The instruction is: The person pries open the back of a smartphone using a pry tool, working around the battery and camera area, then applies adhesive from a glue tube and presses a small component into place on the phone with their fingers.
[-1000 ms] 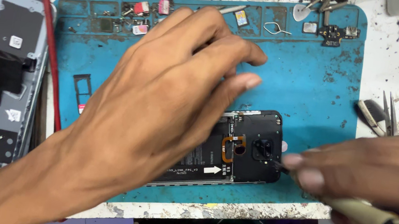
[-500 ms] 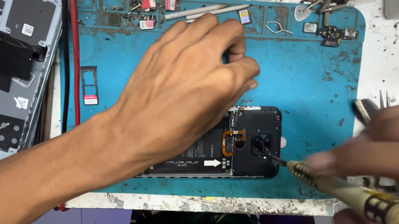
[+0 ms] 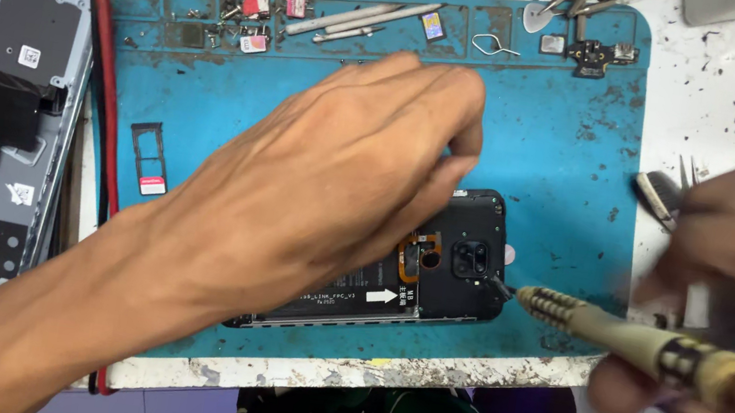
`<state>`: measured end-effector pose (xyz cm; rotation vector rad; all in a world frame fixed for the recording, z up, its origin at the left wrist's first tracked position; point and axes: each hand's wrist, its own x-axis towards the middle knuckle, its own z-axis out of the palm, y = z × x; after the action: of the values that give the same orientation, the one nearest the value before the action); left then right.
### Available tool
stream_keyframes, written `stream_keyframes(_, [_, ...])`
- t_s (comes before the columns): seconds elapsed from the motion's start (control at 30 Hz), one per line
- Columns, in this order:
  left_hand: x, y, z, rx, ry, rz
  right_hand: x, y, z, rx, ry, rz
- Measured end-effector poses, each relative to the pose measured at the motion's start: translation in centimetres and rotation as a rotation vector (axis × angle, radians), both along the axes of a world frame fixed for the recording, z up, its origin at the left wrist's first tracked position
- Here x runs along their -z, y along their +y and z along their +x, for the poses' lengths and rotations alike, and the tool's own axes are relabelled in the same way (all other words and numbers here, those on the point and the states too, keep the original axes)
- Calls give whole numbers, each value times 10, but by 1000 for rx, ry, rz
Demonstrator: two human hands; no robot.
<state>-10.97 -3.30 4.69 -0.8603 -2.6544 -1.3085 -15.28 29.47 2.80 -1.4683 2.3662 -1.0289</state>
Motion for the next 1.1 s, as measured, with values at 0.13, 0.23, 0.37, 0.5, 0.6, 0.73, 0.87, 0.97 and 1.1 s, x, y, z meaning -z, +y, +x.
stream_keyframes(0.13, [-10, -8, 1, 66, -34, 81, 12, 12, 0, 58, -15, -19])
stream_keyframes(0.23, [-14, -13, 2, 88, -37, 141, 11, 7, 1, 84, -5, -29])
stream_keyframes(0.37, [-26, -23, 6, 65, 73, 154, -11, -30, 1, 186, -102, 15])
stream_keyframes(0.5, [-41, -26, 10, 28, 98, 37, -33, -52, -20, -100, -152, 103])
stream_keyframes(0.6, [-52, -24, 16, -7, 159, -8, -30, -36, -34, -299, -122, 159])
stream_keyframes(0.73, [-58, -25, 18, -51, 187, -27, -16, -3, -33, -324, -122, 110])
stream_keyframes(0.87, [-59, -23, 23, -19, 137, -58, -17, -3, -35, -362, -197, -2])
stream_keyframes(0.97, [-50, -17, 26, 33, 74, -92, -22, -16, -34, -359, -185, 21])
stream_keyframes(1.1, [-34, -9, 30, 51, 56, -88, -13, -18, -24, -227, -170, 12])
